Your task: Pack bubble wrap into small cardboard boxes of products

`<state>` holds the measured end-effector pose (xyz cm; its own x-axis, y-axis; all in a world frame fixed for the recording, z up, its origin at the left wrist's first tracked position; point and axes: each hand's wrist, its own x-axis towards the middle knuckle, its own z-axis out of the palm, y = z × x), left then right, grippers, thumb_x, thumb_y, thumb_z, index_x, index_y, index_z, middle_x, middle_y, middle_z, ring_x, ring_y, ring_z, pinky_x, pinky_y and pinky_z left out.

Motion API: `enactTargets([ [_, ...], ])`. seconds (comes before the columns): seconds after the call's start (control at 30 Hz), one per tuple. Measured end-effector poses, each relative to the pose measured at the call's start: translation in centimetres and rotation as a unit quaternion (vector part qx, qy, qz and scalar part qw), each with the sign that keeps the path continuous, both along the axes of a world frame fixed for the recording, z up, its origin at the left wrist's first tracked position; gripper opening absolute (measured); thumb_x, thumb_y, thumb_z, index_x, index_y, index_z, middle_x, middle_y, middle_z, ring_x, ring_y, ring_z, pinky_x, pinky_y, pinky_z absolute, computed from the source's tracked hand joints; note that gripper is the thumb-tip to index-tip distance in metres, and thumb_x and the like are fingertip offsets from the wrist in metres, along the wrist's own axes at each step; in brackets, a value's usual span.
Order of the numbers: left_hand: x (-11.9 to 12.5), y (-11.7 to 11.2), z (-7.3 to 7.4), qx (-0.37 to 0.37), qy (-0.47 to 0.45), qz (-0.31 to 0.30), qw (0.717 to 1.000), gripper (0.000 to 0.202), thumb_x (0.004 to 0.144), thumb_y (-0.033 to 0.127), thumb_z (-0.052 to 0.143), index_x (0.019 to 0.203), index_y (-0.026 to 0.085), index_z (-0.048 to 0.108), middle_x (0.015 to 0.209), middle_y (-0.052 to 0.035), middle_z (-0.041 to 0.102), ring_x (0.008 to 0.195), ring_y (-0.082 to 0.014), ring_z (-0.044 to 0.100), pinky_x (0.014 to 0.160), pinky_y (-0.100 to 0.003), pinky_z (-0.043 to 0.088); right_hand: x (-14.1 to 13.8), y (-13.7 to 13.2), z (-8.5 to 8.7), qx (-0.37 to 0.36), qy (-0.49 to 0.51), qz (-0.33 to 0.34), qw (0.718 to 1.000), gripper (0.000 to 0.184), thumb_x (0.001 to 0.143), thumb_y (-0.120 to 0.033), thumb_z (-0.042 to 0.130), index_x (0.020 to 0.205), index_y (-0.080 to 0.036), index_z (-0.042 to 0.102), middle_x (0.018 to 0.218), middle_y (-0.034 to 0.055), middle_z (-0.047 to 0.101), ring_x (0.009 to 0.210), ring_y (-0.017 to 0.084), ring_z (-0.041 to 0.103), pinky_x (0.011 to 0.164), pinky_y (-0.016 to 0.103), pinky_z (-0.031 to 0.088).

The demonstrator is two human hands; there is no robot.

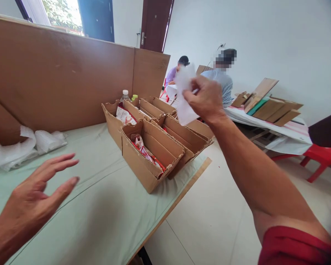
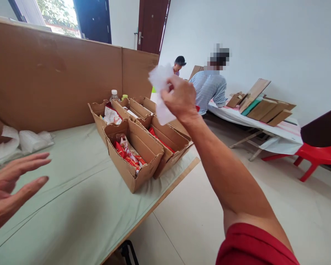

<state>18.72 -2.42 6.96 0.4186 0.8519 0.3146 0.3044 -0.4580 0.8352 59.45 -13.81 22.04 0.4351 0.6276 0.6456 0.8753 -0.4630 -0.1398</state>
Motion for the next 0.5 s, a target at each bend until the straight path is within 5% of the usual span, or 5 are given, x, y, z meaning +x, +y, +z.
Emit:
enactTargets([
  [0.13, 7.0, -4.2, 2.7, -0.154, -0.188, -0.149, 0.958, 0.087, 0.066, 0.045, 0.087, 0.146, 0.036, 0.051, 0.145, -0.0034, 0.062, 0.126, -0.0299, 0.061, 0.105, -0.043, 0.051, -11.3, 1.9, -0.7, -0.033, 0.080, 0.322, 0.943, 0.024, 0.095, -0.038, 0.060, 0.106, -0.019, 0.071, 0.094, 0.0037, 0.071, 0.085, 0.017, 0.064, 0.079, 0.030, 0.051],
  [0.23, 9.7, -4.6, 2.3, -0.291, -0.282, -0.120, 0.906, 0.041, 0.070, 0.039, 0.081, 0.106, 0.021, 0.071, 0.101, -0.0059, 0.075, 0.098, -0.0252, 0.069, 0.082, -0.035, 0.059, -12.5, 4.6, -2.5, -0.071, 0.157, 0.433, 0.885, 0.034, 0.094, -0.050, 0.061, 0.104, -0.019, 0.071, 0.087, 0.0015, 0.070, 0.077, 0.013, 0.062, 0.075, 0.026, 0.051],
  [0.37, 7.5, -2.3, -1.3, -0.405, -0.288, 0.013, 0.868, 0.023, 0.057, 0.024, 0.082, 0.069, 0.019, 0.064, 0.071, 0.0006, 0.068, 0.077, -0.0179, 0.067, 0.064, -0.024, 0.055, -1.9, 9.0, -3.1, -0.020, 0.157, 0.249, 0.955, 0.036, 0.099, -0.041, 0.051, 0.112, -0.015, 0.072, 0.101, 0.0083, 0.073, 0.083, 0.015, 0.066, 0.076, 0.026, 0.054],
  [0.43, 5.1, -1.3, -3.8, -0.440, -0.267, 0.058, 0.856, 0.026, 0.056, 0.020, 0.082, 0.075, 0.019, 0.065, 0.079, 0.0014, 0.071, 0.076, -0.0160, 0.067, 0.061, -0.021, 0.055, 4.2, 10.6, -3.3, -0.128, 0.111, 0.084, 0.982, 0.037, 0.095, -0.027, 0.049, 0.120, -0.010, 0.071, 0.112, 0.0128, 0.074, 0.096, 0.021, 0.068, 0.083, 0.028, 0.054],
  [0.5, 2.6, -0.6, -6.1, -0.471, -0.225, 0.109, 0.846, 0.027, 0.058, 0.017, 0.081, 0.079, 0.020, 0.064, 0.083, 0.0014, 0.073, 0.075, -0.0154, 0.068, 0.061, -0.020, 0.057, 8.6, 11.5, -4.1, -0.249, 0.095, 0.005, 0.964, 0.042, 0.089, -0.020, 0.053, 0.125, -0.010, 0.071, 0.117, 0.0121, 0.074, 0.106, 0.023, 0.068, 0.090, 0.028, 0.052],
])
